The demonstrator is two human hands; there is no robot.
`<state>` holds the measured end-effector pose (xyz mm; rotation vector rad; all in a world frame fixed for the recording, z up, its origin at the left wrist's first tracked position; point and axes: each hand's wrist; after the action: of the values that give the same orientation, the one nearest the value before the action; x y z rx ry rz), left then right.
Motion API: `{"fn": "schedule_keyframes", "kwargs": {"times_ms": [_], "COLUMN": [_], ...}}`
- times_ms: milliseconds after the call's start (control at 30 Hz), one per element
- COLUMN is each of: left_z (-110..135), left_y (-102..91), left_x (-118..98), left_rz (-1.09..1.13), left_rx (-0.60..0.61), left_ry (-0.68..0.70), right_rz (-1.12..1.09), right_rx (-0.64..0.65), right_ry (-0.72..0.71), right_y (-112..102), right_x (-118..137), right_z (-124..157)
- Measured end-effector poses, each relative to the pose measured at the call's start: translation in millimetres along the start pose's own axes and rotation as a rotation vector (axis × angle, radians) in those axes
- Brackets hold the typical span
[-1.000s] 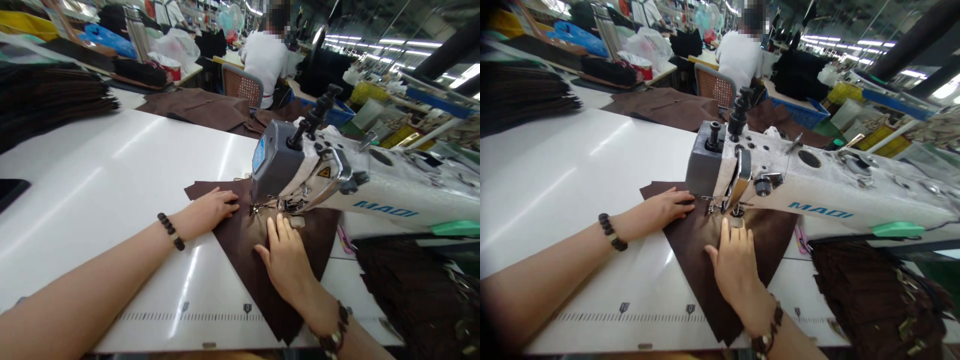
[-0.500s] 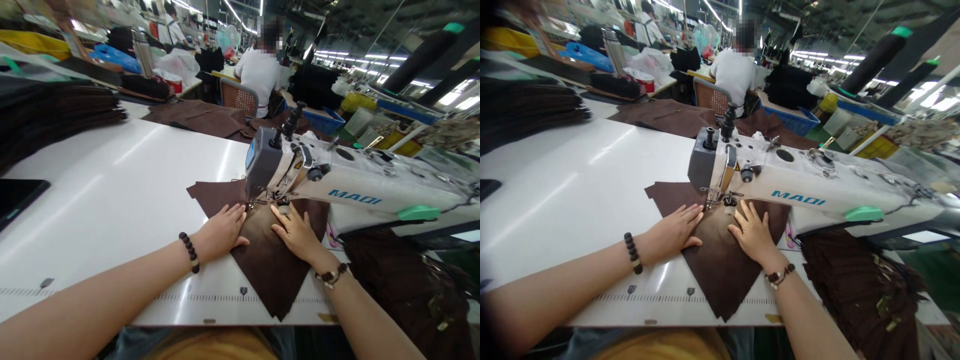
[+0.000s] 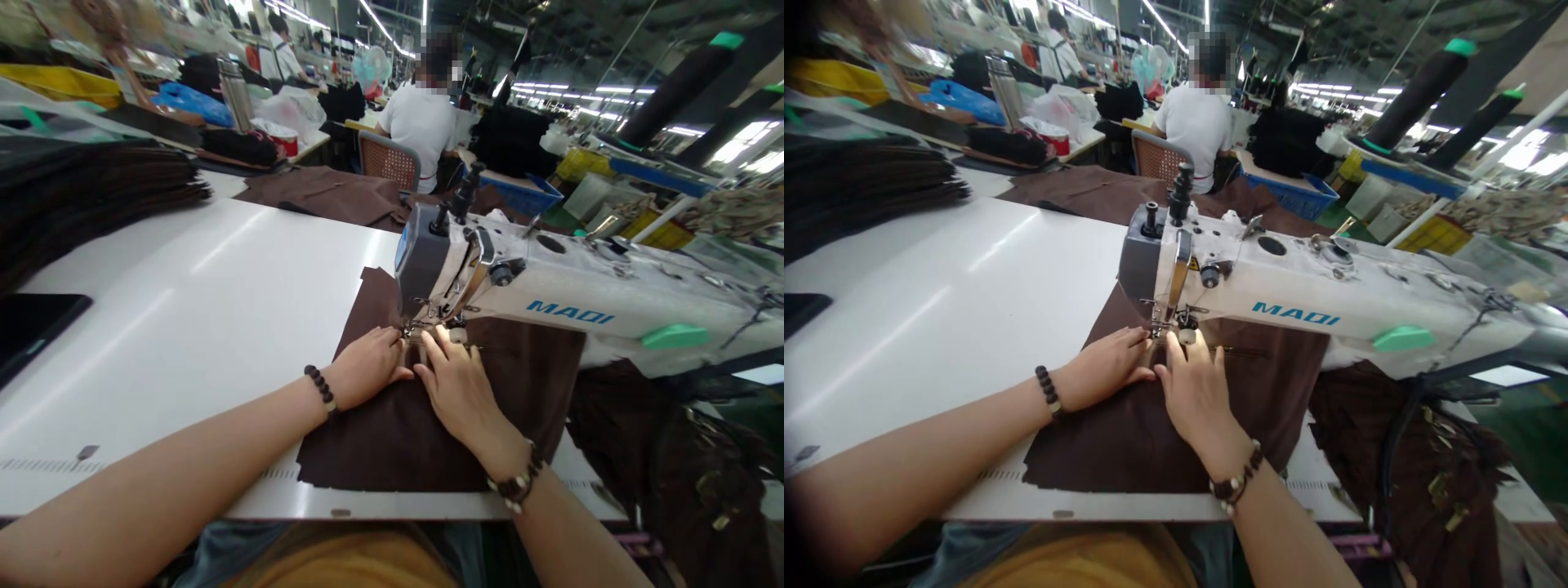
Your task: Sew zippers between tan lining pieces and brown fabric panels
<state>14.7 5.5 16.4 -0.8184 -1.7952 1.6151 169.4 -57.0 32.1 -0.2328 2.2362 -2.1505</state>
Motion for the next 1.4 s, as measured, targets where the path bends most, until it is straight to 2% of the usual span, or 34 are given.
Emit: {"fn": "schedule_keyframes", "kwargs": {"times_ms": [100, 233, 767, 1167, 1400], "left_z": [-1.0, -2.4, -4.5, -12.9, -15.0], "left_y": [4.9, 10.1, 14.1, 21.2, 19.3], "left_x": [-5.7, -3.9, -1.4, 6.9, 8.7], "left_rz": [-0.015, -0.016, 0.019, -0.005, -0.005], "left_rx": [-0.005, -0.004, -0.034, -0.072, -0.042], "left_ry": [-0.018, -0.039, -0.054, -0.032, -0.031], "right_rz": [-0.052, -0.062, -0.074, -0.091, -0.128], "right_rx": [0.031, 0.018, 0.023, 0.027, 0.018], "right_ry": [-0.042, -0.022, -0.021, -0.032, -0.045], "right_y": [16.6, 29.1, 27.8, 26.5, 25.2], "right_x": [-0.1, 3.6, 4.2, -0.9, -2.0], "right_z": [-11.5, -9.1, -10.3, -23.2, -24.9]}}
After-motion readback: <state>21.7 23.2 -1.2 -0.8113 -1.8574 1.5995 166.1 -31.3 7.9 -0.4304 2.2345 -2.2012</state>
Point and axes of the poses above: each hand's wrist, its own z-axis away from the middle knuckle, its own y-axis out of the palm, x = y × z, and after that the axes turned 4 degrees about -z, right-handed
